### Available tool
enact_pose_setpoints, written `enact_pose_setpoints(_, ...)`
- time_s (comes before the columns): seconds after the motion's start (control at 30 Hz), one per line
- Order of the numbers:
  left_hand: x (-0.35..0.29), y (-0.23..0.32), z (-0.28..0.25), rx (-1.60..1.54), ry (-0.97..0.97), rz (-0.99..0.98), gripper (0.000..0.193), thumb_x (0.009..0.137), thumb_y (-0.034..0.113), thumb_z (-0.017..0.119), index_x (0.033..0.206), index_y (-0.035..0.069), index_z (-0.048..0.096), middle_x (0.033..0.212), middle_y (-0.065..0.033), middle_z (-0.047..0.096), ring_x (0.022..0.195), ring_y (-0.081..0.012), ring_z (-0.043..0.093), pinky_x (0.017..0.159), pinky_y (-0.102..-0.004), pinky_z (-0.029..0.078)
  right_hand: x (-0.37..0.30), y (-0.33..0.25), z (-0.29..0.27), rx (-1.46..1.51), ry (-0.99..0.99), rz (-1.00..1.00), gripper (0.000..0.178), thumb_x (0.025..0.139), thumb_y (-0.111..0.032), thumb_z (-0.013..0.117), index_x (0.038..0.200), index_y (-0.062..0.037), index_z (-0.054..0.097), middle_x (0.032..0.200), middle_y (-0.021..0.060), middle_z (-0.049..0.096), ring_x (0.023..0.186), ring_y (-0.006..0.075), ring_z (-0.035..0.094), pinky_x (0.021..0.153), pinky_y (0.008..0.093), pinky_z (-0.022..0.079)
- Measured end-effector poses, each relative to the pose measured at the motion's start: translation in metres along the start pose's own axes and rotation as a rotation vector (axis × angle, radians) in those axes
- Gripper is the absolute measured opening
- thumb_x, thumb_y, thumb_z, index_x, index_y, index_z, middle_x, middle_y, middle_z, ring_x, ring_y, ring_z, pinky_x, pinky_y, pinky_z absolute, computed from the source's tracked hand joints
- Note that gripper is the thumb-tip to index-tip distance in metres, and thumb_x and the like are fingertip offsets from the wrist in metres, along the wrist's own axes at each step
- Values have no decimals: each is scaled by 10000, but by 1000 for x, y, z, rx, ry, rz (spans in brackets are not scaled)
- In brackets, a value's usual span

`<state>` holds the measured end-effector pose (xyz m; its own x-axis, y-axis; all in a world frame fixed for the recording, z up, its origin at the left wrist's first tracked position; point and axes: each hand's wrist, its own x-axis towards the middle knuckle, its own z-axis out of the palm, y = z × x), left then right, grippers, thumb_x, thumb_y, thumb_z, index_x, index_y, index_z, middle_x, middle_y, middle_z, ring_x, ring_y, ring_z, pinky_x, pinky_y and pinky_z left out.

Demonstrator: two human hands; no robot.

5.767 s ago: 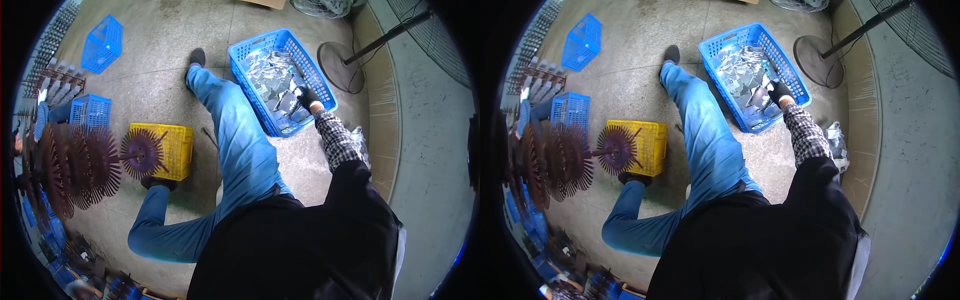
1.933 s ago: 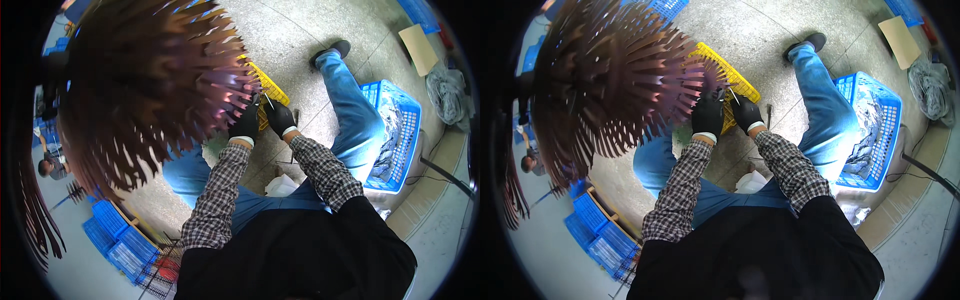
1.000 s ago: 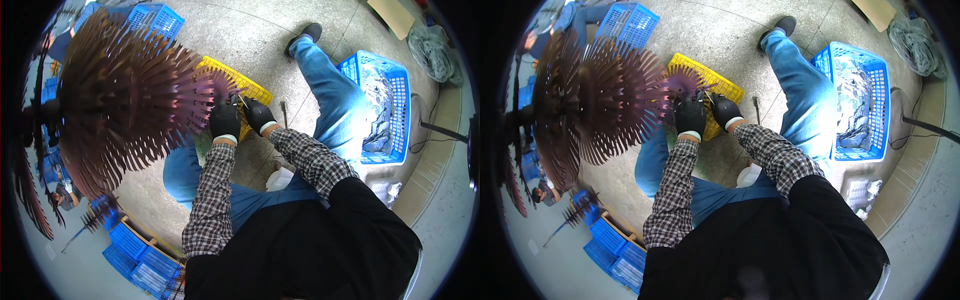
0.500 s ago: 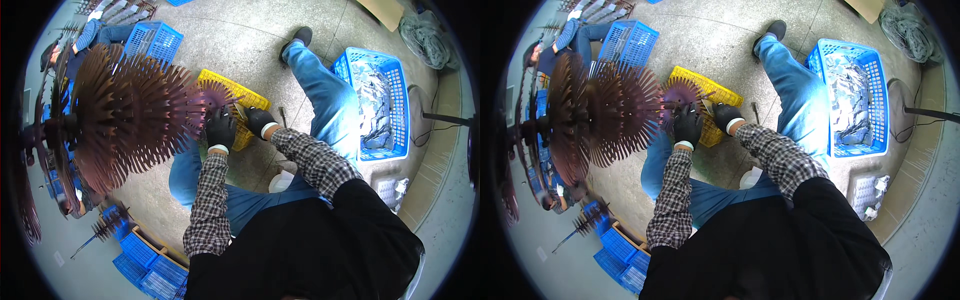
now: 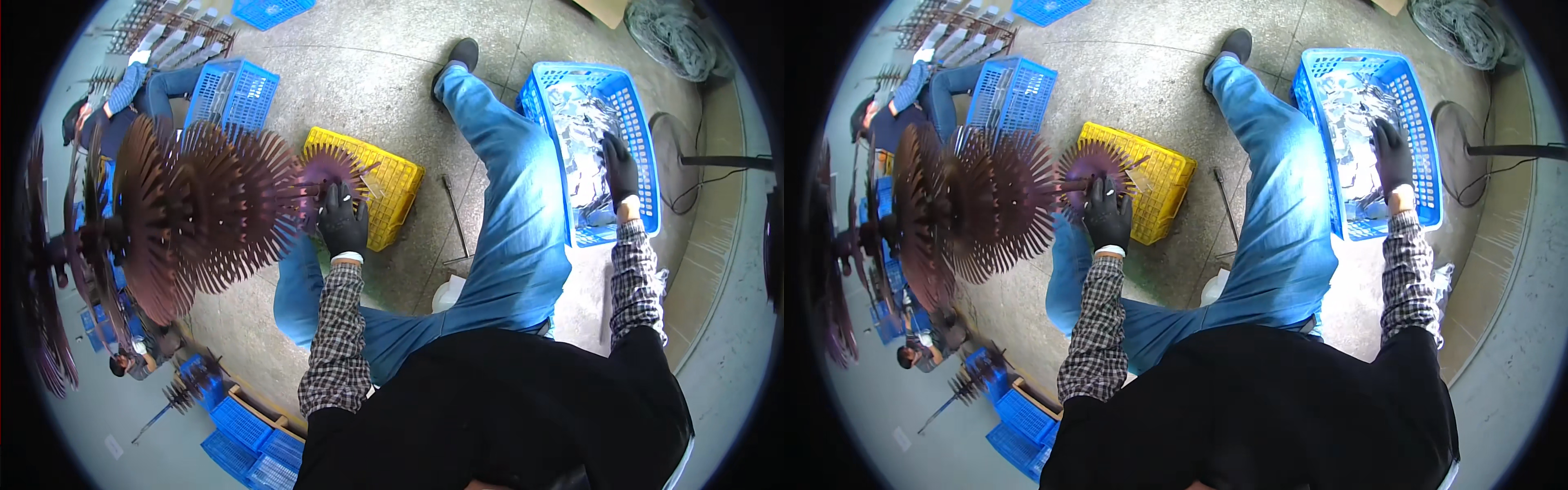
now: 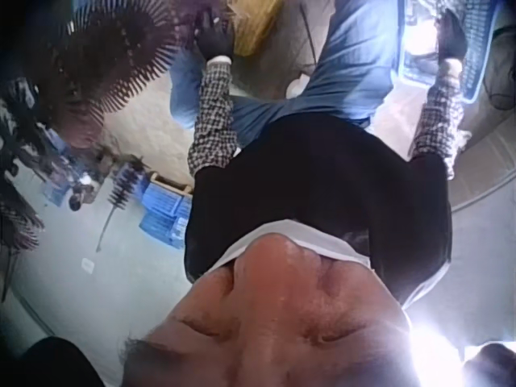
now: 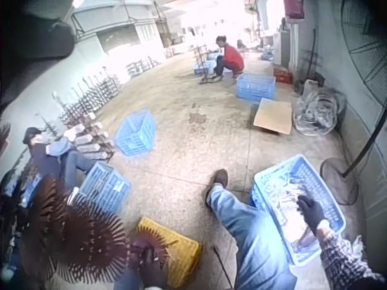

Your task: Assembling metal fan blades onto a central shaft to form an impeller.

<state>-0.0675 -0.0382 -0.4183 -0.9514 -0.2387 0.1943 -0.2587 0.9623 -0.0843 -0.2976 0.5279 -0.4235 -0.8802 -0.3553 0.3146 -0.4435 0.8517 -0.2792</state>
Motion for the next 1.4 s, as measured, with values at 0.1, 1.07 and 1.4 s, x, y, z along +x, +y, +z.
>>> enact_pose_setpoints(0.1,3,-3,3,39,-98,-1,539,862,272,644,1357,72,570,1324,-165,588,1028,-360,632,855,-450,522,-58,5,31,124,-179,315,367,985,-218,550,1312,-58,597,1177,168,699,1024,391,666,862,423,527)
enact_pose_setpoints(1.07,15,29,-6,10,-124,47,556,846,134,606,1390,52,530,1363,-203,551,1121,-367,601,920,-415,491,-92,6,113,-344,-652,500,779,838,-400,686,1503,-151,364,1441,198,487,959,408,663,797,507,554)
enact_pose_setpoints(1.4,34,33,-16,20,-669,-186,548,933,126,487,1467,22,425,1436,-182,508,1157,-331,586,906,-407,487,-122,49,140,-504,-324,684,563,910,-332,612,1404,-103,469,1324,192,569,1107,361,596,941,451,474)
